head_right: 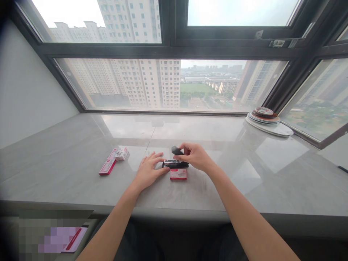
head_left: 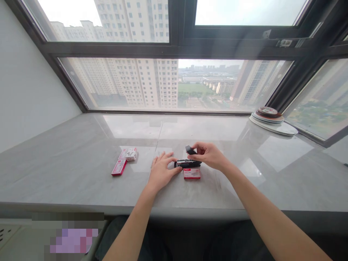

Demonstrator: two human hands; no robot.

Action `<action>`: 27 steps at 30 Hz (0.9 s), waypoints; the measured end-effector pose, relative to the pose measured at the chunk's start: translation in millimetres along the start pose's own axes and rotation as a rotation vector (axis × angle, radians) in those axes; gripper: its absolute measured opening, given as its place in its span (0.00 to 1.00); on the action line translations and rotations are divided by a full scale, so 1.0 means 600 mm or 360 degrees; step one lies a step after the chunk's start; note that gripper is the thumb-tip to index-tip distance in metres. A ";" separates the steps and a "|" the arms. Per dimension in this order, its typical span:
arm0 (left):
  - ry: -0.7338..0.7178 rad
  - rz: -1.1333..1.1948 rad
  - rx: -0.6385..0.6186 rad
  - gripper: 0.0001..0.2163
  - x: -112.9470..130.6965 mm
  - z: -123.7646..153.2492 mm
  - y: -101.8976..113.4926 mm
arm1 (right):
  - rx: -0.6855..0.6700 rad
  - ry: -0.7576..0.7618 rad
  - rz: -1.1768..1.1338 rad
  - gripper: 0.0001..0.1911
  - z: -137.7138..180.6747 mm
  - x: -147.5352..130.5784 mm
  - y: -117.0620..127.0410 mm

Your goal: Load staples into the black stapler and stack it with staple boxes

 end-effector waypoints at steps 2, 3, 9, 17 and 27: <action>0.0003 -0.0013 -0.0009 0.12 -0.001 0.000 0.000 | -0.0102 0.0071 0.0179 0.20 -0.012 -0.009 -0.021; 0.0006 -0.0021 -0.0015 0.12 -0.001 0.000 0.000 | -0.0151 0.0103 0.0266 0.19 -0.016 -0.014 -0.030; 0.0012 -0.0103 -0.0025 0.16 0.000 0.004 -0.001 | -0.0379 0.0223 0.0572 0.13 -0.021 -0.035 -0.040; -0.0143 -0.0054 0.0147 0.26 0.026 0.014 0.010 | 0.0105 -0.0316 0.0251 0.29 -0.008 0.055 0.002; -0.0887 -0.0039 -0.0554 0.37 0.129 0.026 -0.015 | 0.0308 -0.0421 -0.0255 0.38 0.029 0.106 0.003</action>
Point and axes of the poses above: each hand's wrist, its own z-axis away from the middle knuckle, its own y-axis out of the back of the hand, x = y × z, the point moved 4 cm from there along -z, towards the middle knuckle, and after that the axes turned 6 degrees about -y, right-handed, at the moved point
